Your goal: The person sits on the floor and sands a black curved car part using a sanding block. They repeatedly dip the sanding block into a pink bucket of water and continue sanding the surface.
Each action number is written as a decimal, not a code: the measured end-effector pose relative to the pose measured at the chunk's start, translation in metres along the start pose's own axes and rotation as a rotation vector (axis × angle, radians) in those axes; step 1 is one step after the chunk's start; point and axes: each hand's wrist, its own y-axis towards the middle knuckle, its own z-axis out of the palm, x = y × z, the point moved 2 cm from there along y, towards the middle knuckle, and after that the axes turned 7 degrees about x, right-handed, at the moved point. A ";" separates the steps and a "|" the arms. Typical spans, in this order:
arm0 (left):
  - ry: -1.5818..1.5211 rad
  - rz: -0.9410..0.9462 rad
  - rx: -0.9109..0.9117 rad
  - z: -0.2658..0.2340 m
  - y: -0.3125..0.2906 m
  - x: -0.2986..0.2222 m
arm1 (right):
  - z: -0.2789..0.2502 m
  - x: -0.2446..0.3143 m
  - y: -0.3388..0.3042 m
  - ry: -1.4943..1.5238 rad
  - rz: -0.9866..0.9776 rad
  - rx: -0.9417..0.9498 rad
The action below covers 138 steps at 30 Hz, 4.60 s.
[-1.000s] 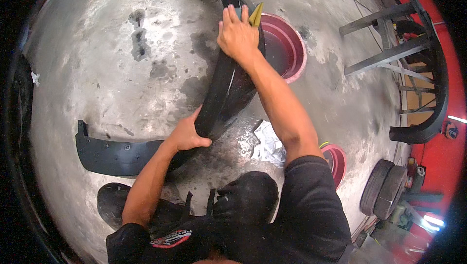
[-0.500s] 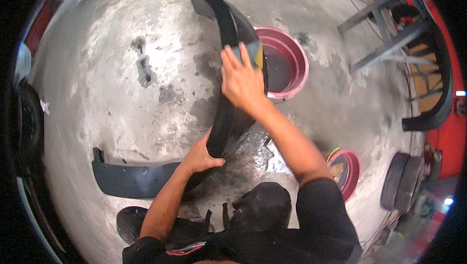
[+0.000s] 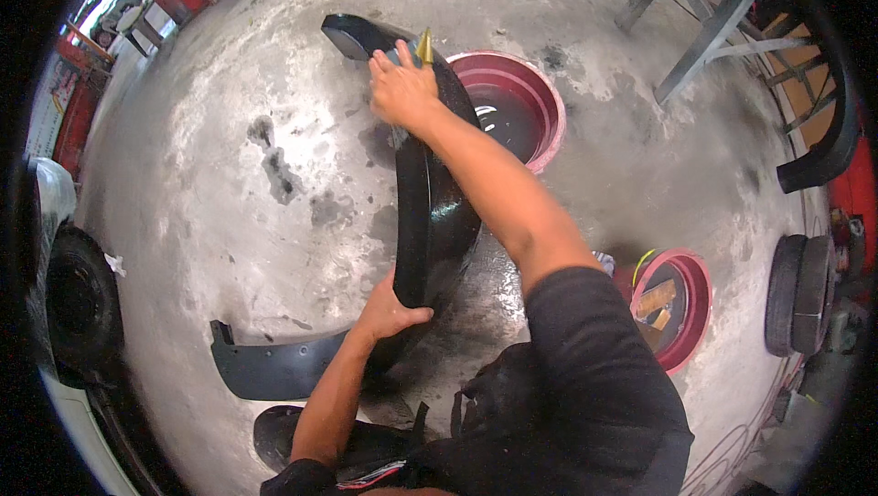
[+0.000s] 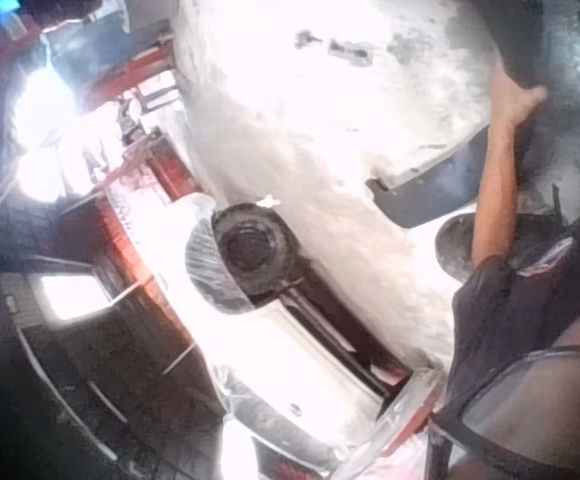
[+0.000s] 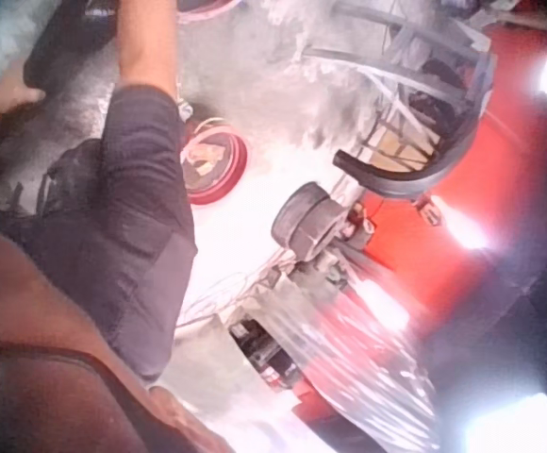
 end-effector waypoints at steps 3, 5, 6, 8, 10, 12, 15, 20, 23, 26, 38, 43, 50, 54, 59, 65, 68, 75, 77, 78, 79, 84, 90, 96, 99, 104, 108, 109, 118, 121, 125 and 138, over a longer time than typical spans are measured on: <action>0.020 0.017 0.002 0.001 0.001 -0.003 | 0.005 -0.003 0.015 0.085 0.040 0.161; 0.054 -0.027 -0.026 -0.005 -0.004 -0.009 | -0.018 0.012 -0.024 0.121 0.035 0.137; 0.034 -0.019 -0.021 -0.004 -0.005 -0.012 | -0.029 0.019 -0.061 0.129 0.032 0.077; 0.017 -0.015 -0.040 -0.011 -0.009 -0.015 | -0.061 0.050 -0.130 0.163 -0.007 0.014; -0.001 0.005 -0.059 -0.010 -0.011 -0.007 | -0.077 0.075 -0.188 0.266 -0.027 0.053; -0.008 0.040 -0.042 -0.001 -0.005 -0.001 | -0.086 0.072 -0.205 0.236 -0.043 0.075; -0.022 0.026 -0.056 -0.003 -0.008 -0.004 | -0.062 0.047 -0.132 0.235 -0.013 0.001; 0.030 -0.002 0.002 -0.002 -0.001 -0.014 | 0.002 -0.018 0.033 0.238 0.098 0.103; 0.058 0.043 -0.001 0.001 0.003 -0.011 | 0.028 -0.034 0.045 0.301 0.068 0.087; 0.066 -0.005 -0.024 -0.001 -0.005 0.001 | 0.004 -0.011 -0.025 0.386 0.015 0.004; 0.073 0.134 0.033 0.013 0.008 0.018 | 0.004 -0.027 -0.142 0.683 0.358 -0.042; 0.049 0.207 0.022 0.011 0.006 -0.004 | 0.011 -0.073 -0.087 0.794 0.583 0.159; 0.057 0.114 0.040 0.008 0.006 0.009 | 0.017 -0.025 -0.155 0.709 0.533 -0.097; 0.072 0.095 0.016 0.014 0.008 0.004 | 0.010 -0.076 -0.074 0.824 0.623 0.103; 0.079 -0.019 -0.034 0.006 0.001 -0.018 | 0.001 -0.018 -0.155 0.647 0.512 -0.166; 0.089 -0.061 0.048 0.013 0.010 -0.015 | 0.022 -0.080 -0.060 0.727 0.315 -0.079; 0.088 -0.050 0.015 0.008 0.008 -0.016 | 0.026 -0.053 -0.105 0.672 0.238 -0.212; 0.087 -0.066 -0.014 0.008 0.007 -0.019 | 0.003 -0.025 -0.116 0.666 0.359 -0.251; 0.120 -0.009 0.040 0.012 0.015 -0.013 | 0.030 -0.087 -0.052 0.794 0.386 0.026; 0.129 0.012 0.064 0.013 0.019 -0.008 | 0.032 -0.098 -0.045 0.715 0.322 0.178; 0.170 -0.037 0.082 0.013 0.019 -0.007 | 0.049 -0.095 -0.048 0.740 0.364 0.017; 0.124 -0.020 0.007 0.006 0.008 0.000 | -0.016 0.011 -0.210 0.535 0.101 -0.270; 0.107 -0.051 0.027 0.023 0.012 -0.005 | 0.036 0.071 -0.369 0.740 -0.009 -0.207; 0.109 -0.084 0.032 0.024 0.011 -0.013 | 0.010 0.079 -0.327 0.791 0.348 -0.291; 0.155 -0.007 0.012 0.024 0.013 -0.013 | 0.017 0.079 -0.343 0.879 0.406 -0.249; 0.140 -0.060 0.025 0.022 0.013 -0.009 | 0.006 0.054 -0.310 0.978 0.567 -0.241; 0.146 -0.023 0.012 0.028 0.011 -0.012 | 0.017 0.055 -0.318 0.986 0.596 -0.233; 0.129 -0.055 0.034 0.029 0.012 -0.013 | 0.017 0.042 -0.312 1.108 0.671 -0.209; -0.154 -0.047 0.042 0.022 -0.002 -0.025 | 0.023 0.042 -0.373 1.758 0.907 -0.057; -0.173 -0.138 0.064 0.006 -0.015 -0.072 | 0.004 0.062 -0.404 1.801 0.621 0.356; -0.325 -0.145 0.084 -0.026 -0.011 -0.115 | -0.043 0.076 -0.383 1.771 -0.084 0.906; -0.056 0.088 -0.069 0.026 0.065 -0.135 | -0.004 0.074 -0.414 2.471 0.490 0.692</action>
